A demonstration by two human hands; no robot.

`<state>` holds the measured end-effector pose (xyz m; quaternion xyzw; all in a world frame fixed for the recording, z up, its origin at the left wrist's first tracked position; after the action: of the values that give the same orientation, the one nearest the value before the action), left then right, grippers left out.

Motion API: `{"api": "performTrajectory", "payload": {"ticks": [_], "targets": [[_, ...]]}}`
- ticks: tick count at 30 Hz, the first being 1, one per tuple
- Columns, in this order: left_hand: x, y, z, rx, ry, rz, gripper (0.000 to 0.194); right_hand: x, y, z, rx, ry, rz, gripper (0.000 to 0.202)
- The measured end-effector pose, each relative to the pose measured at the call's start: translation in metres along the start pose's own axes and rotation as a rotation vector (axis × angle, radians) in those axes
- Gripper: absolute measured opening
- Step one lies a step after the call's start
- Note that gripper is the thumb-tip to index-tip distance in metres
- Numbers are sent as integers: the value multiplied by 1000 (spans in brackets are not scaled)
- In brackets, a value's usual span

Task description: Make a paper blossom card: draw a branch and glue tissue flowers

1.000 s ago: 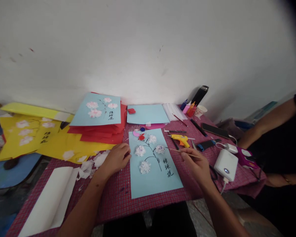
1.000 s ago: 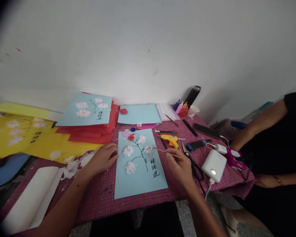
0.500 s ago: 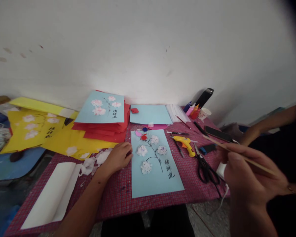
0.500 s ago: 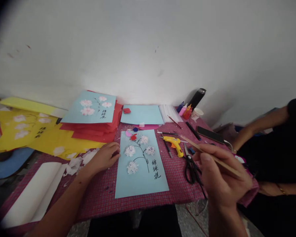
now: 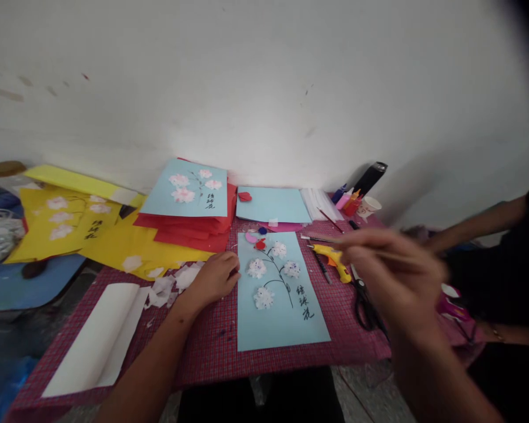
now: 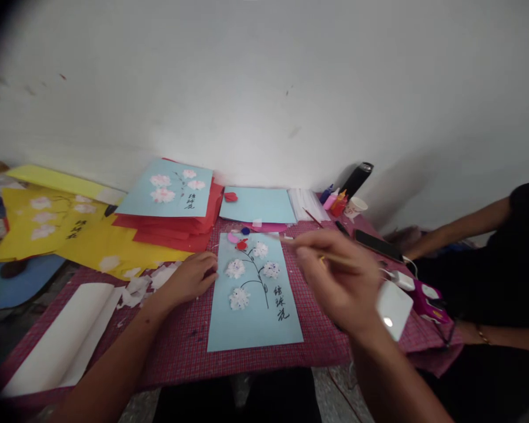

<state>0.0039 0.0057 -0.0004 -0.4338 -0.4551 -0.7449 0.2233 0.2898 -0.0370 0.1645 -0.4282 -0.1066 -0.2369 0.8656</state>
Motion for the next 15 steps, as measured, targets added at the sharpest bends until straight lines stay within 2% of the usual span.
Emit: {"api": "performTrajectory", "payload": {"ticks": [1,3,6,9,15], "targets": [[0,0,0,1,-2,0,4,-17,12,-8,4,-138,-25,11],[1,1,-1,2,2,0,4,-47,40,-25,-28,-319,-52,10],[1,2,-1,6,11,-3,3,-79,73,-41,-170,-430,16,12],[1,1,-1,12,8,-1,3,-93,87,-44,-242,-471,61,12],[0,-1,0,10,-7,10,4,-101,96,-45,-246,-506,18,12]]}}
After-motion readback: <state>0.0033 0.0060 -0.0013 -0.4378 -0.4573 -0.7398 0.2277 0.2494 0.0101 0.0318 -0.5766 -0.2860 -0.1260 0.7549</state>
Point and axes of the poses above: each hand's wrist, its own z-axis towards the middle knuckle, its own x-axis out of the back of the hand, y = z × x, the point moved 1 cm from there along z, towards the middle knuckle, and after that the axes turned 4 degrees about -z, right-handed, at the moved point
